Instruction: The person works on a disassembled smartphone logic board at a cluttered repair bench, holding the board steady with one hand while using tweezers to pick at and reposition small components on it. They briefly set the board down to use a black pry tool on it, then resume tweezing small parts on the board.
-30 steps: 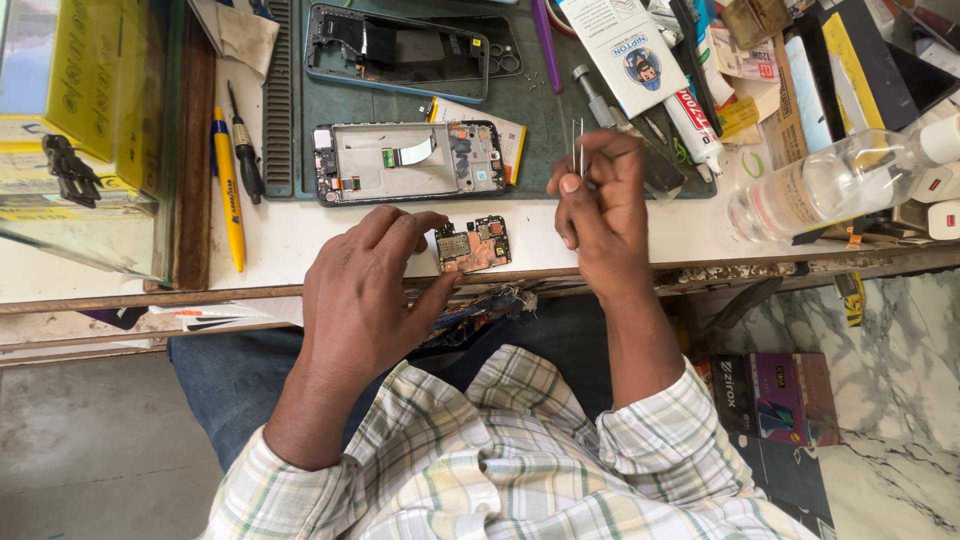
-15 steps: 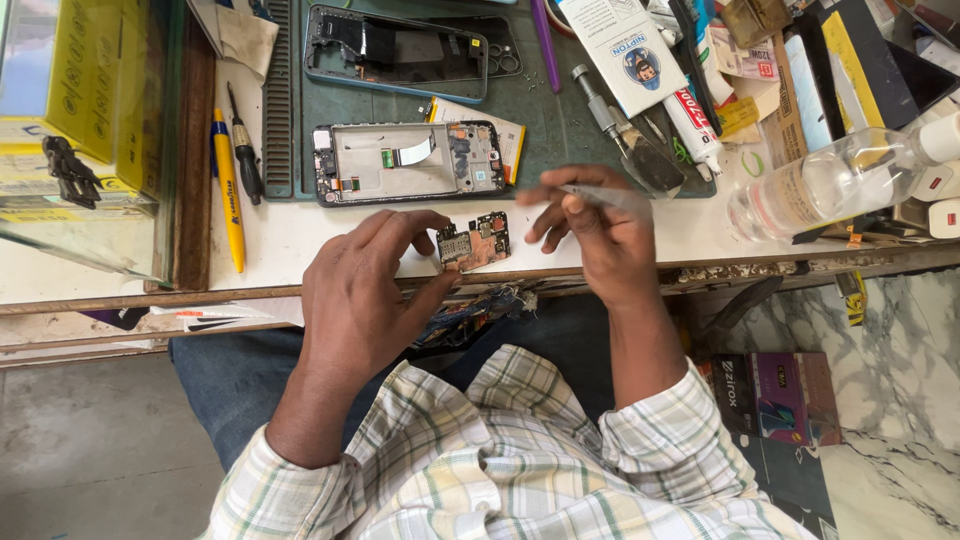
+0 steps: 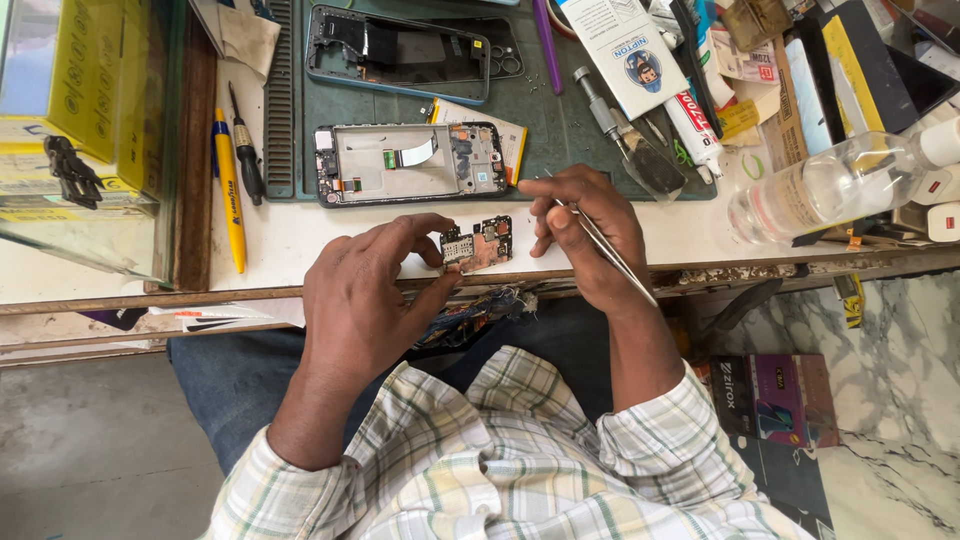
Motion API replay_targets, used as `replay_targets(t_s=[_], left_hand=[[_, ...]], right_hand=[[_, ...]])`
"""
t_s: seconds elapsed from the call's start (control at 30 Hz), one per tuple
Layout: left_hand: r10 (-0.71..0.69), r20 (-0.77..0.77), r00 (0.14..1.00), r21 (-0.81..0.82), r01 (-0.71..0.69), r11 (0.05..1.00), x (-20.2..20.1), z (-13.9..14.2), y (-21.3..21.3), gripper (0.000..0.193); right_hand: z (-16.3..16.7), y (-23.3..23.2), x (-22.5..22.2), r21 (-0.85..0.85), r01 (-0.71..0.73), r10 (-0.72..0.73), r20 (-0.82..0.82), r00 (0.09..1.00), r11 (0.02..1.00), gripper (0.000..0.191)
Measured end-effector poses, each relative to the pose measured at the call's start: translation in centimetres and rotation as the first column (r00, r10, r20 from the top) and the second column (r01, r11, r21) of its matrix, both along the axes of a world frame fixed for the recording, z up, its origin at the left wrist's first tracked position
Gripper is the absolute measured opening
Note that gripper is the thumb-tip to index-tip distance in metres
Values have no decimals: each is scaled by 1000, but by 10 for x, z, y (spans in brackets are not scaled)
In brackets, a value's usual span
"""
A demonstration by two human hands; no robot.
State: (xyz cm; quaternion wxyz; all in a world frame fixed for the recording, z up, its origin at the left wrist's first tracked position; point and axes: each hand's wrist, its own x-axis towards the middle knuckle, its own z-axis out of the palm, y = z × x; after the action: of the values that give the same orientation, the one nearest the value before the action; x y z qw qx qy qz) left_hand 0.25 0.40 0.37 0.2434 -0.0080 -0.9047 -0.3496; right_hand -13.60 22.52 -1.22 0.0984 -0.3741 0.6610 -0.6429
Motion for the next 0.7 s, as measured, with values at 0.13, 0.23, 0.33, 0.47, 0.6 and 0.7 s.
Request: replay_targets(t_s=[0.13, 0.23, 0.33, 0.47, 0.6, 0.7], left_hand=[[-13, 19, 1000, 16, 13, 1000, 1, -2, 0, 42], [-25, -3, 1000, 13, 25, 1000, 2, -3, 0, 42], [-20, -23, 1000, 4, 20, 1000, 2, -2, 0, 43], [-18, 27, 999, 57, 16, 998, 3, -1, -1, 44], [-12, -12, 1000, -4, 12, 1000, 2, -2, -1, 32], [-1, -34, 999, -39, 0, 999, 1, -4, -1, 20]], right_hand=[[6, -7, 2, 161, 105, -94, -77, 993, 981, 25], [11, -12, 4, 262, 147, -48, -351, 935, 954, 25], [13, -15, 6, 290, 142, -39, -334, 942, 947, 18], [12, -13, 7, 262, 130, -42, -316, 948, 956, 16], [9, -12, 7, 228, 122, -32, -364, 931, 966, 20], [8, -11, 7, 206, 122, -32, -395, 918, 971, 22]])
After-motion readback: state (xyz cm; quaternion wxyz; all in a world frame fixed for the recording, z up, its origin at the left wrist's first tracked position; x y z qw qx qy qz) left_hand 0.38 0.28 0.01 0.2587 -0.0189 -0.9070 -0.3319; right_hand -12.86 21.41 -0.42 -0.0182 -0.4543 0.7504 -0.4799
